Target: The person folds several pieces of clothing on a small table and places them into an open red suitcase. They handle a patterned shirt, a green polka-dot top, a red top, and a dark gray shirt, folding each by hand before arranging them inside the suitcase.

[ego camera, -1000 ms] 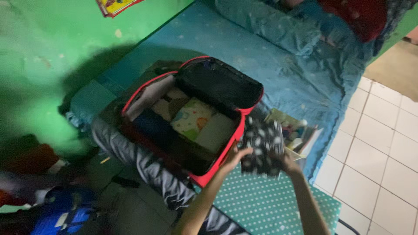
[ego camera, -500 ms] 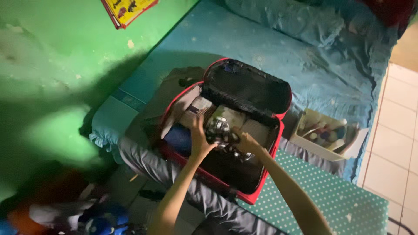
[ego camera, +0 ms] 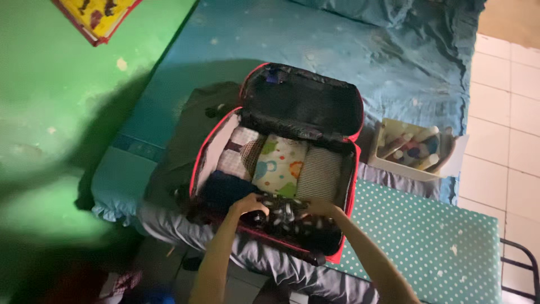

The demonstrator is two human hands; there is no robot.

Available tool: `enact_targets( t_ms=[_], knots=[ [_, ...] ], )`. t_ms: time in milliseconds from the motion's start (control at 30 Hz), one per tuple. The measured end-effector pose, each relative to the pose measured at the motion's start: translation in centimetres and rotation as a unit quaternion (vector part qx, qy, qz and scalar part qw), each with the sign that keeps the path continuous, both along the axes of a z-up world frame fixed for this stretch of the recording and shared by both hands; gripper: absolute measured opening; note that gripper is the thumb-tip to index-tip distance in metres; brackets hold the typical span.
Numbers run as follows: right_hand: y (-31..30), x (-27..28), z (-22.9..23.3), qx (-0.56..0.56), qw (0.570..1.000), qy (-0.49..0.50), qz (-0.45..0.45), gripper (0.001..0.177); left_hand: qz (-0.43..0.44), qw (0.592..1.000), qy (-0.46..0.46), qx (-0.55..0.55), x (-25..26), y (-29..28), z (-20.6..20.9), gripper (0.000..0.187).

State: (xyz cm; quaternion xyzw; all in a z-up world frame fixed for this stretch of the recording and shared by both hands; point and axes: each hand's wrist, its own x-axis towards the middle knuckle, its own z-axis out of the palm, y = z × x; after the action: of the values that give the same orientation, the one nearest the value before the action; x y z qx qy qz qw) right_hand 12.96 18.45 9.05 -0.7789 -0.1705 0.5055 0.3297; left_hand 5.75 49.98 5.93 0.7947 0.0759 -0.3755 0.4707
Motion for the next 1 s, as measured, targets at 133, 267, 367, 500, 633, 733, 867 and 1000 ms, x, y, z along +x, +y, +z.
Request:
enact_targets(
  t_ms=[133,267,367,500,633,733,867,1000],
  knots=[
    [-1.4,-2.1,-2.6,0.014,0.982,-0.004,-0.186,0.042,0.048,0.991,0.094,0.086,-0.5,-0.5,-0.9,0.064],
    [-1.2,-7.0,-4.1,0.145,0.940,-0.031,-0.308,0.023,0.001,0.996,-0.006,0.093,-0.5,-1.9,-2.8,0.064],
    [-0.1,-8.6,-4.5,0.067,0.874,0.031,-0.480,0.019,0.047,0.994,-0.015,0.093,-0.5,-2.2,-3.3,0.072],
    [0.4,-8.0,-4.0,0.026,0.864,-0.016,-0.502,0.027,0.012,0.987,-0.059,0.151,-0.5,-2.1,-3.6,0.055],
    [1.2,-7.7,-5.2,-0.056,0.859,-0.130,-0.492,0.043,0.006,0.958,-0.074,0.276,-0.6,-3.8,-2.2,0.040],
    [0.8,-8.2,-6.0,-0.164,0.885,-0.256,-0.351,0.055,0.002,0.919,-0.135,0.370,-0.9,-5.6,-1.1,0.029],
    [0.0,-9.7,-5.6,-0.181,0.883,-0.427,-0.072,0.064,-0.058,0.891,-0.271,0.359,-1.0,-6.7,0.0,0.024],
    [0.4,-11.8,-5.3,-0.216,0.848,-0.477,0.085,0.063,-0.080,0.921,-0.273,0.268,-2.5,-7.6,-1.1,0.056]
  ],
)
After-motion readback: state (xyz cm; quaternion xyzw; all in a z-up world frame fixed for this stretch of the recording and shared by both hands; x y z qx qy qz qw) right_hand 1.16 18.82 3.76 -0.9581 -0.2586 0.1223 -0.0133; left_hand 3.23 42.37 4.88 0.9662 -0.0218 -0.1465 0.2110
